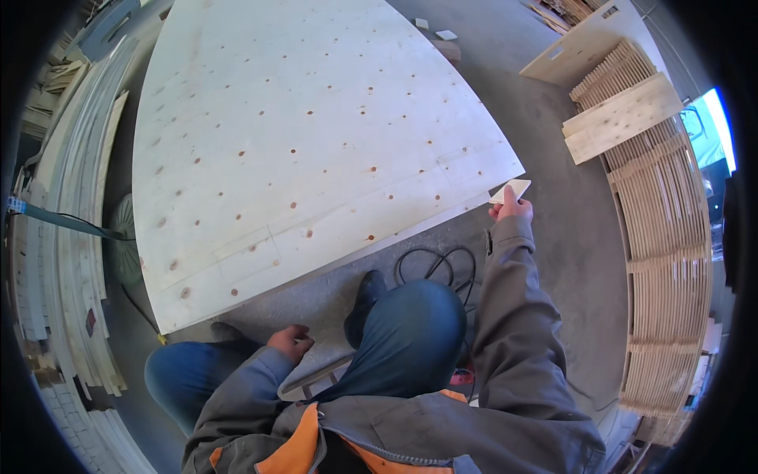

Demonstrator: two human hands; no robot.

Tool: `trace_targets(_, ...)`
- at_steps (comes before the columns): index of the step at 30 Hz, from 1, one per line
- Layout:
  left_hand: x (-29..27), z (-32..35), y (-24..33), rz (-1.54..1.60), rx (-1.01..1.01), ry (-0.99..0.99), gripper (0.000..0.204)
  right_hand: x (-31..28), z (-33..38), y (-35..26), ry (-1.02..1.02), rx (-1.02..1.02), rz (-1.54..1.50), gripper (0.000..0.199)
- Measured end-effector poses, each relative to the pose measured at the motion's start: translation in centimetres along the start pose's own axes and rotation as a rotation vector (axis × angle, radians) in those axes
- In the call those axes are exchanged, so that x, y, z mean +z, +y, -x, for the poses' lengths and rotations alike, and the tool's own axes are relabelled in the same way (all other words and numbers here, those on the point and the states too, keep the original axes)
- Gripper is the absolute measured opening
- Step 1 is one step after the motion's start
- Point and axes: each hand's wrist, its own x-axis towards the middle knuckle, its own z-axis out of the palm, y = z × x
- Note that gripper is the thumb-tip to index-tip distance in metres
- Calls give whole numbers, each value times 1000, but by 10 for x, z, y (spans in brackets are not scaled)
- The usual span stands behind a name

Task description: The person drills multiple holes into a large plywood sheet using a red corded drill, then uses a jigsaw to cut along a marked line on the same sheet. The person handles a small wooden block and places it on the sheet before switching tools.

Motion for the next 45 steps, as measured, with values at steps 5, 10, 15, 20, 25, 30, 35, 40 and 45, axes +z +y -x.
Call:
trace_targets(5,-1,-4,5,9,10,-26,45,13,18,-1,-70,-69,-314,35)
trace_targets(10,-2,-6,0,16,31,-33,45,58,38,-24,-323,-19,-384,42)
trace_targets(15,-5,-8,-7,12,82,-45,45,94,78,-64,-938,113,-298,43)
trace_targets(20,0,-16,-20,-27,104,0,46,55,94,-24,-1083,200,-70,47)
trace_targets(25,2,-14,-31,86,74,-36,46,-81,45,107,-495,333,48,37)
trace_targets(30,3,-18,-63,110,-8,-79,45,-277,45,254,-70,527,383,19)
trace_targets(35,38,-36,-64,155,1,-173,43,-466,79,365,226,624,640,17)
trace_targets(40,-3,-10,-80,130,-86,-68,41,-355,170,384,-18,753,550,22)
trace_targets(45,10,-12,-72,147,-96,-139,43,-362,211,418,-93,870,523,37)
